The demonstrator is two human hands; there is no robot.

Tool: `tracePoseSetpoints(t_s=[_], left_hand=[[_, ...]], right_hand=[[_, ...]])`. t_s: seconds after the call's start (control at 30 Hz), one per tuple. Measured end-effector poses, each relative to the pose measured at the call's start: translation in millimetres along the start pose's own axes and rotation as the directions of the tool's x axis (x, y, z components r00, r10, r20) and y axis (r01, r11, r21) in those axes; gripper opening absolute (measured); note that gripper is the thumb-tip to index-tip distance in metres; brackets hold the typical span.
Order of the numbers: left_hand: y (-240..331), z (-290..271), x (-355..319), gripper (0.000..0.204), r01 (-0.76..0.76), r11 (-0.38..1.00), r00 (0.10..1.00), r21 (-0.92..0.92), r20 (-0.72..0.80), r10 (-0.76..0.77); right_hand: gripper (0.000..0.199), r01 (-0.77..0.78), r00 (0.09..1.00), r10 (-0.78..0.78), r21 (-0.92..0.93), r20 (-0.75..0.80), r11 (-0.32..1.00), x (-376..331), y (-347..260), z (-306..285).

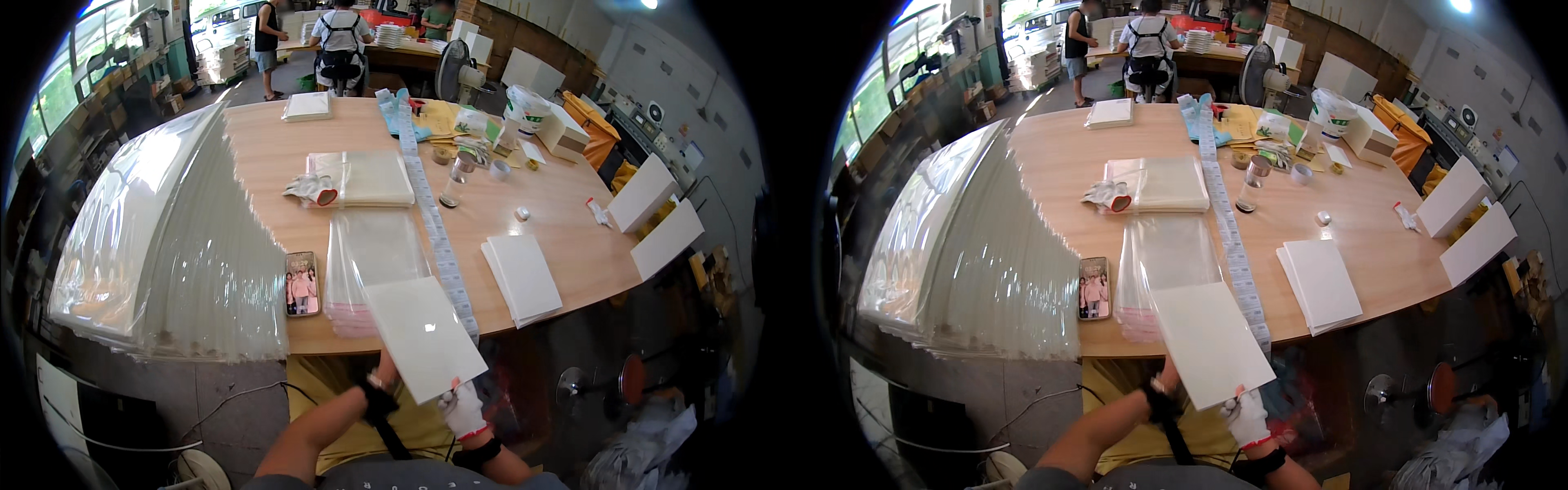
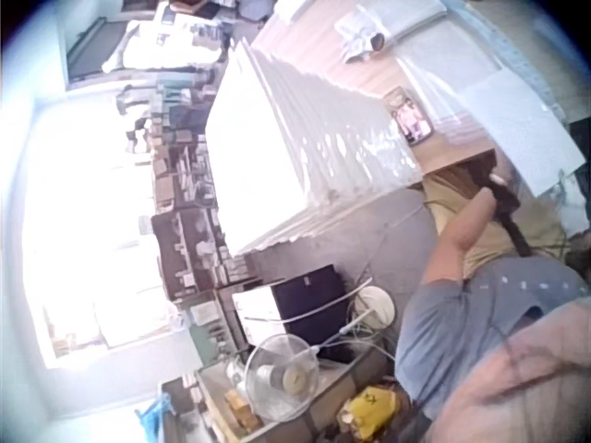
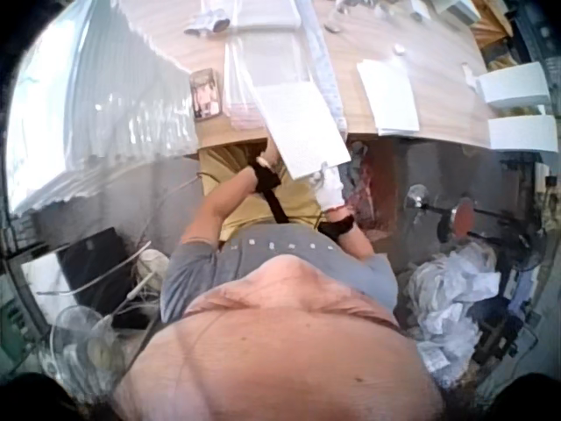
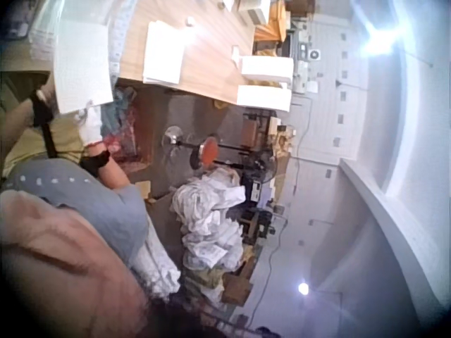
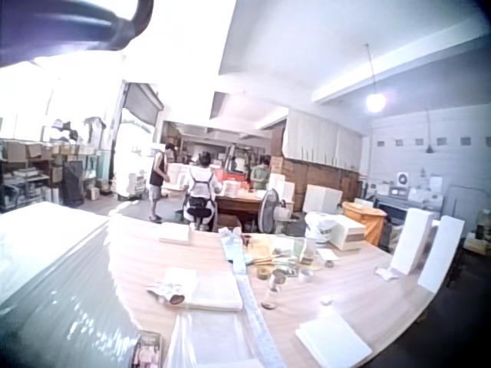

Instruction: The person takes a stack of white paper sheets, inserts them into a clear plastic bag, removes an adhesive strip to seal the bag, and places the finished package onto a large stack.

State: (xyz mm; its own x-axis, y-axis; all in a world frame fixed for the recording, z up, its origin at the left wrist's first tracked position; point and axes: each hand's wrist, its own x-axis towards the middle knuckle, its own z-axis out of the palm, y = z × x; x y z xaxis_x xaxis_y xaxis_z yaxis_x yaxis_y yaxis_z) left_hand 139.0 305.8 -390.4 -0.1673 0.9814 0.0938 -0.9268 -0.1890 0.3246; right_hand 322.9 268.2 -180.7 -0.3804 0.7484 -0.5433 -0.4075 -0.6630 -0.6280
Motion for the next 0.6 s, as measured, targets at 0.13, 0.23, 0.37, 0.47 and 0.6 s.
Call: tracePoseSetpoints(t_s=[0.13,0.23,0.37,0.47,0.6], left_hand=[[-2.4,76.1,-74.8,0.023,-0.021,0.666,0.958,0.745,-0.176,0.227],[-0.8,68.7,-83.5,0.02,0.182,0.666,0.932,0.723,-0.344,0.118],[10.5,81.6,-69.8,0.019,0.271,0.797,0.881,0.54,-0.472,0.021],[20.9,78.4,-72.7,0.024,0.25,0.761,0.859,0.599,-0.5,0.111],[62.6,88.9,-94.3,0.035,0.415,0.724,0.729,0.551,-0.677,0.098]], right_hand=[[0.013,-0.072,0.995,0.072,0.007,0.076,0.997,14.5,25.2,-4.0],[0.009,-0.097,0.976,0.06,0.175,0.21,0.98,59.9,39.0,2.2],[0.012,-0.085,0.945,0.002,0.238,0.327,0.968,106.1,34.3,7.2],[0.019,-0.119,0.925,0.06,0.135,0.376,0.984,109.2,30.1,-3.2],[0.024,-0.25,0.915,0.364,-0.465,0.172,0.849,65.7,-12.4,15.3]])
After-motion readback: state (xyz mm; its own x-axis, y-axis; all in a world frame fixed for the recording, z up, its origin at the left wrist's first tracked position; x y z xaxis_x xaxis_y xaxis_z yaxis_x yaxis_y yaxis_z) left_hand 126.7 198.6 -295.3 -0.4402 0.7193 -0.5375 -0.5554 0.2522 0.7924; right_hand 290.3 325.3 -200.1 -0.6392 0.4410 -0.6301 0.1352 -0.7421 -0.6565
